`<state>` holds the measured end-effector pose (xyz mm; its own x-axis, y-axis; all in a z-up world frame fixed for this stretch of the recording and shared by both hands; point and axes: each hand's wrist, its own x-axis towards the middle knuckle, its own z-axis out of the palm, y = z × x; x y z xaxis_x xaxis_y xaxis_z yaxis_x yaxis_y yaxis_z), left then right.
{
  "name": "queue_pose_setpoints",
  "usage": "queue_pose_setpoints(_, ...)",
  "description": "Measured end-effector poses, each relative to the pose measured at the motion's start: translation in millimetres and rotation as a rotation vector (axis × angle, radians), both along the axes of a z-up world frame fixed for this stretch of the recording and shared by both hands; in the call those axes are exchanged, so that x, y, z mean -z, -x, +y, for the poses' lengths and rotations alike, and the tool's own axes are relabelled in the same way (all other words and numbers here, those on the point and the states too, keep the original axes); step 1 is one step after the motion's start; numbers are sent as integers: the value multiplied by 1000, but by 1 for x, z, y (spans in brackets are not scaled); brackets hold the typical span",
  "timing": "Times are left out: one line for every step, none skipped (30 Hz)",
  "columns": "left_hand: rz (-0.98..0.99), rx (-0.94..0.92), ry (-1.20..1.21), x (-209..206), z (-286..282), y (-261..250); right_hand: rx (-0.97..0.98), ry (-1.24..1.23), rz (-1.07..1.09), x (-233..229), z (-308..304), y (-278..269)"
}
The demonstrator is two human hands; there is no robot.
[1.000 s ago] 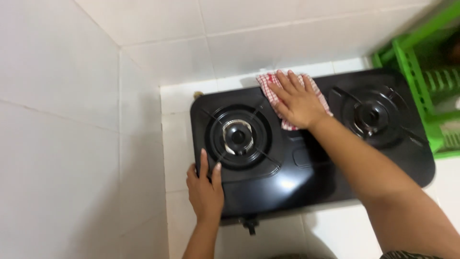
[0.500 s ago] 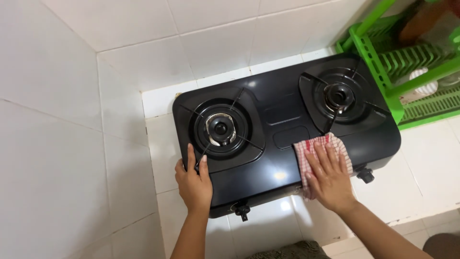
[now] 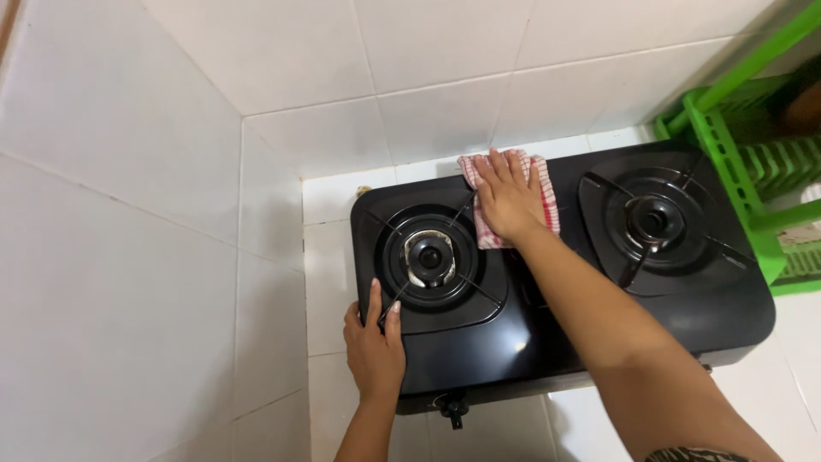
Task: Cleaning a gas stove and adjacent wall tiles with a cloth in a kitchen area.
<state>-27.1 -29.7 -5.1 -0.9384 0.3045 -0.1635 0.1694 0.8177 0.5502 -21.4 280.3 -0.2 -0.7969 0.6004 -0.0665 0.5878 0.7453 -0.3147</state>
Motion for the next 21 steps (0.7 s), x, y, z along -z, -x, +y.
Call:
queue_pose_setpoints(-4,-7,6,-2,-1,0,-7,6,-4,9,-4,0)
queue_pose_setpoints(-3,-5,-12,-4,-1,-1,18,-1,62,19,-9,0)
queue_pose_setpoints(-2,-1,-36,-5,1,-1,46,-14,127,27,-11,0)
queue_pose_setpoints(-8,-5,-36,-6,1,1,42,-13,121,25,-22,-12)
queue_pose_setpoints(3,-2,-39,-5,1,0,-11,4,178,22,-34,-26)
queue_pose_setpoints(14,1,-42,-5,0,-1,-63,23,235,20,-46,-40)
queue_pose_setpoints(11,-1,-40,-5,0,-1,-64,25,232,19,-52,-54)
queue_pose_setpoints(12,-1,-40,-5,-1,-3,-173,7,177,18,-58,-68)
queue_pose_setpoints(16,0,-42,-6,0,-3,-281,-14,125,15,-62,-81)
queue_pose_setpoints(17,0,-43,-7,-1,-4,-282,-16,125,10,-66,-94)
queue_pose_setpoints(35,3,-52,-8,-1,-5,-311,58,149,4,-71,-107)
queue_pose_setpoints(53,6,-60,-9,-1,-5,-341,131,172,-2,-75,-120)
queue_pose_setpoints(60,11,-62,-6,-2,-5,-337,127,178,-3,-78,-136)
queue_pose_setpoints(84,14,-62,-4,-2,-4,-369,22,165,-4,-82,-152)
queue_pose_setpoints(101,15,-62,0,-3,-5,-402,-82,144,-4,-86,-169)
queue_pose_setpoints(100,17,-64,3,-3,-5,-400,-84,143,-2,-93,-186)
queue_pose_setpoints(126,22,-77,6,-3,-5,-355,-175,142,1,-98,-201)
queue_pose_setpoints(151,27,-89,9,-3,-4,-310,-265,143,3,-104,-216)
queue_pose_setpoints(152,18,-88,11,-4,-4,-318,-265,144,7,-119,-220)
queue_pose_setpoints(183,26,-89,13,-4,-3,-263,-307,211,12,-134,-223)
queue_pose_setpoints(214,35,-87,16,-5,-2,-205,-347,278,17,-149,-226)
